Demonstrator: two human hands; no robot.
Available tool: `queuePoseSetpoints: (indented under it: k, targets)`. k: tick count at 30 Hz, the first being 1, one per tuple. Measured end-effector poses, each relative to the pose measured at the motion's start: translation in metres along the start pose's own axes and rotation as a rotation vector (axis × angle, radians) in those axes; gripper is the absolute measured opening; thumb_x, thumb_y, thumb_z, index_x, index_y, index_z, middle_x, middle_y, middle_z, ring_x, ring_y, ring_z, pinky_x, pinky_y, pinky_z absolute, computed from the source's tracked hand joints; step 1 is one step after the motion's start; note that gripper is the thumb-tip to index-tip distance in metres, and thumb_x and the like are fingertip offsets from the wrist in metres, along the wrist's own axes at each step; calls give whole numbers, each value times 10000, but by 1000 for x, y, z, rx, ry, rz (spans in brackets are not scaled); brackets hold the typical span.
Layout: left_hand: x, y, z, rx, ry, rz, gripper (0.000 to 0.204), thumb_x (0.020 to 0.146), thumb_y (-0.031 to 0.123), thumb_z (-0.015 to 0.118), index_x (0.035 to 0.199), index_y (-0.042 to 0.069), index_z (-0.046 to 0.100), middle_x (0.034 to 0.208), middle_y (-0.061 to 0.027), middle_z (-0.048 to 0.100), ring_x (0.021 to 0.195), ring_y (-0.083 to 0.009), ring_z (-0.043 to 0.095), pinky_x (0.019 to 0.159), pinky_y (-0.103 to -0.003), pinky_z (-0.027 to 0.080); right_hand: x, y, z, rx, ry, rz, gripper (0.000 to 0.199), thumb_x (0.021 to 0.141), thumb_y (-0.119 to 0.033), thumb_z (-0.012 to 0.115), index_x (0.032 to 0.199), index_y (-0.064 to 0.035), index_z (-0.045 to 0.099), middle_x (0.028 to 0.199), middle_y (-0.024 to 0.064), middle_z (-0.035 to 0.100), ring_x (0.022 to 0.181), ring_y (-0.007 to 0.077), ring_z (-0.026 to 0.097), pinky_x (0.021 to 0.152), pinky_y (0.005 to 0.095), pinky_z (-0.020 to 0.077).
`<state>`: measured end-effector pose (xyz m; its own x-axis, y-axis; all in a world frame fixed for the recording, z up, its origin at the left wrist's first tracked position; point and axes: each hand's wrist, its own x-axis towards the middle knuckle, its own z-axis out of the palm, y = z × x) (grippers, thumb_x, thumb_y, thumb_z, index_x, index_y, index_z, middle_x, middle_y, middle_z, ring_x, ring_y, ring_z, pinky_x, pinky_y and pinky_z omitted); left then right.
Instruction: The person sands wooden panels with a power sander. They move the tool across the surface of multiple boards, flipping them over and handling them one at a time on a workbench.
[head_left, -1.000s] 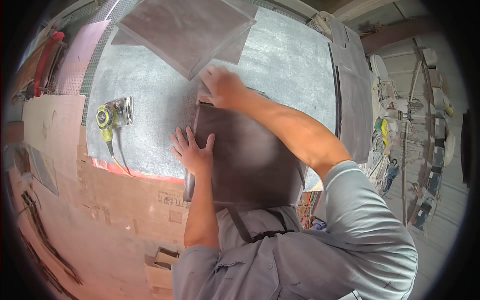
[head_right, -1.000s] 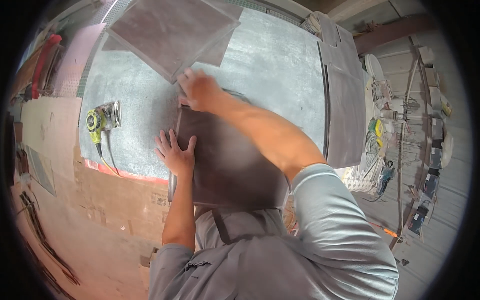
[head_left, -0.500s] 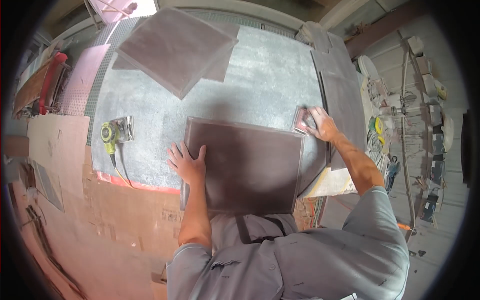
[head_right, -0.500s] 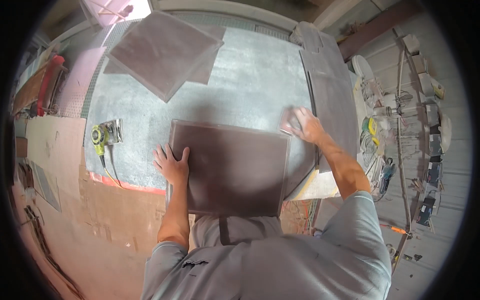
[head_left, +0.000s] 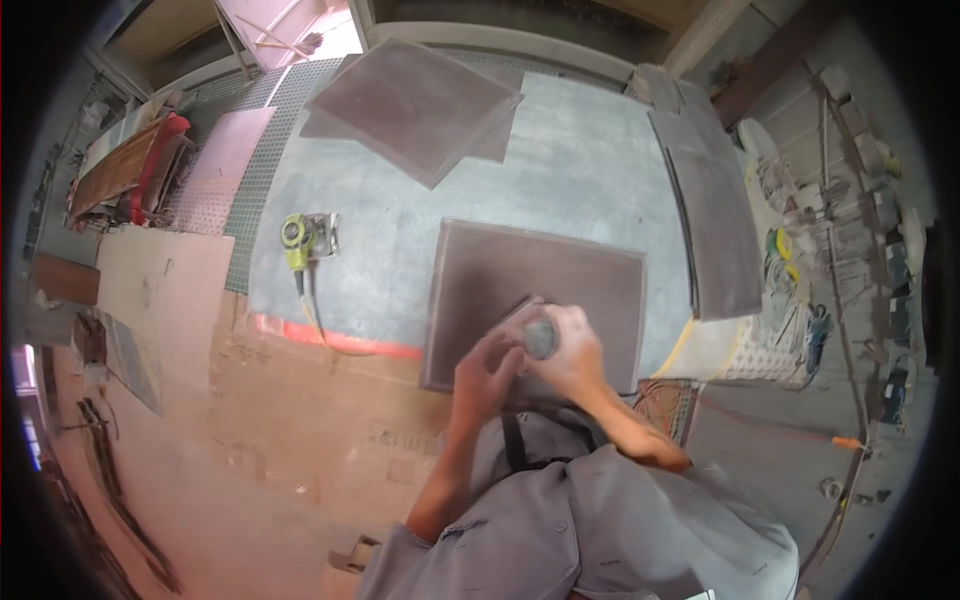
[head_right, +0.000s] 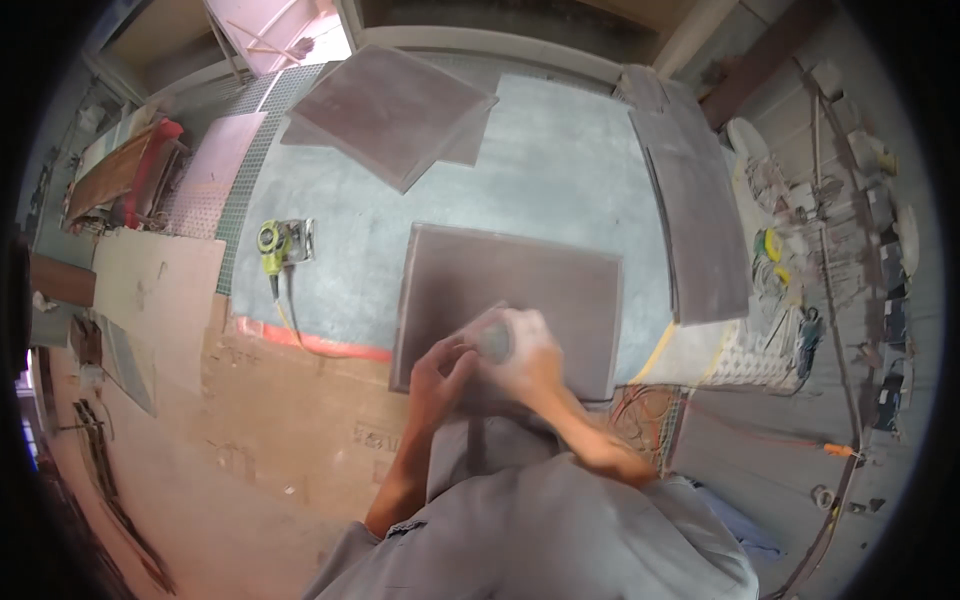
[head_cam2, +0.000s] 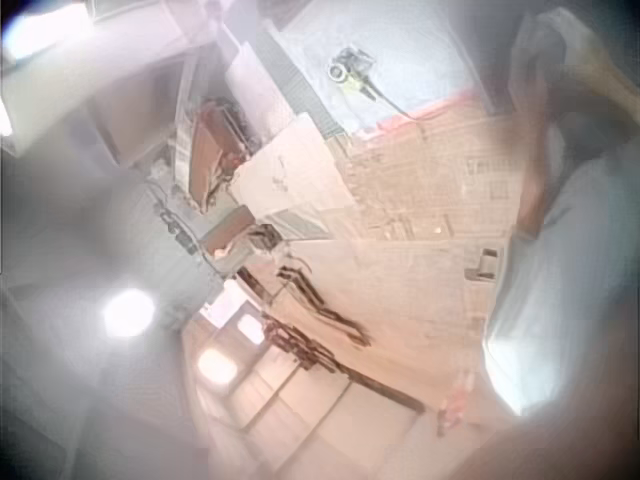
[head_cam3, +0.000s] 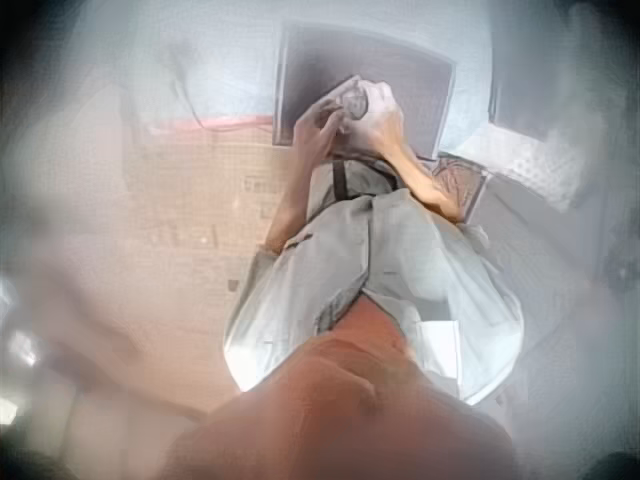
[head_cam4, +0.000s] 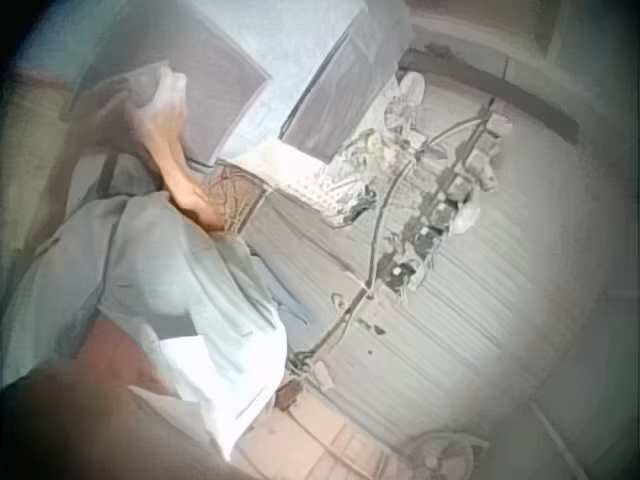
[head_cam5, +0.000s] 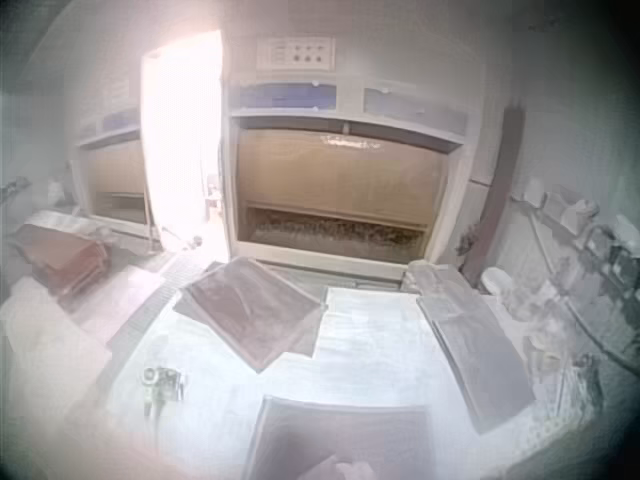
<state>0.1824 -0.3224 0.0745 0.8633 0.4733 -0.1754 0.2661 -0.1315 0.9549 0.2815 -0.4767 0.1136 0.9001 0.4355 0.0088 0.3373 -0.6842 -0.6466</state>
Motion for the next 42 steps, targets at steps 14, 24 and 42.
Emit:
queuePoseSetpoints:
  k: [14,24,42]
  targets:
    - [-13,-76,-152,560,341,140,840,721,113,825,1517,55,563,1291,-226,593,1253,-455,578,1081,-520,491,12,27,115,-78,-182,-305,694,863,-363,843,1459,-52,669,1587,285,533,1509,492,462,1244,616,383]
    - [57,-78,-117,856,118,167,864,752,230,798,1552,36,533,1319,-271,567,1242,-486,561,1063,-554,492,27,132,114,-544,14,128,1036,965,-750,628,1725,-103,352,1806,158,257,1681,400,140,1309,698,81]
    - [171,-66,-98,960,119,296,755,801,306,844,1462,49,588,1240,-252,617,1140,-482,640,969,-544,539,28,141,109,-378,142,109,997,892,-716,715,1634,-85,505,1740,172,374,1642,410,251,1300,706,127]
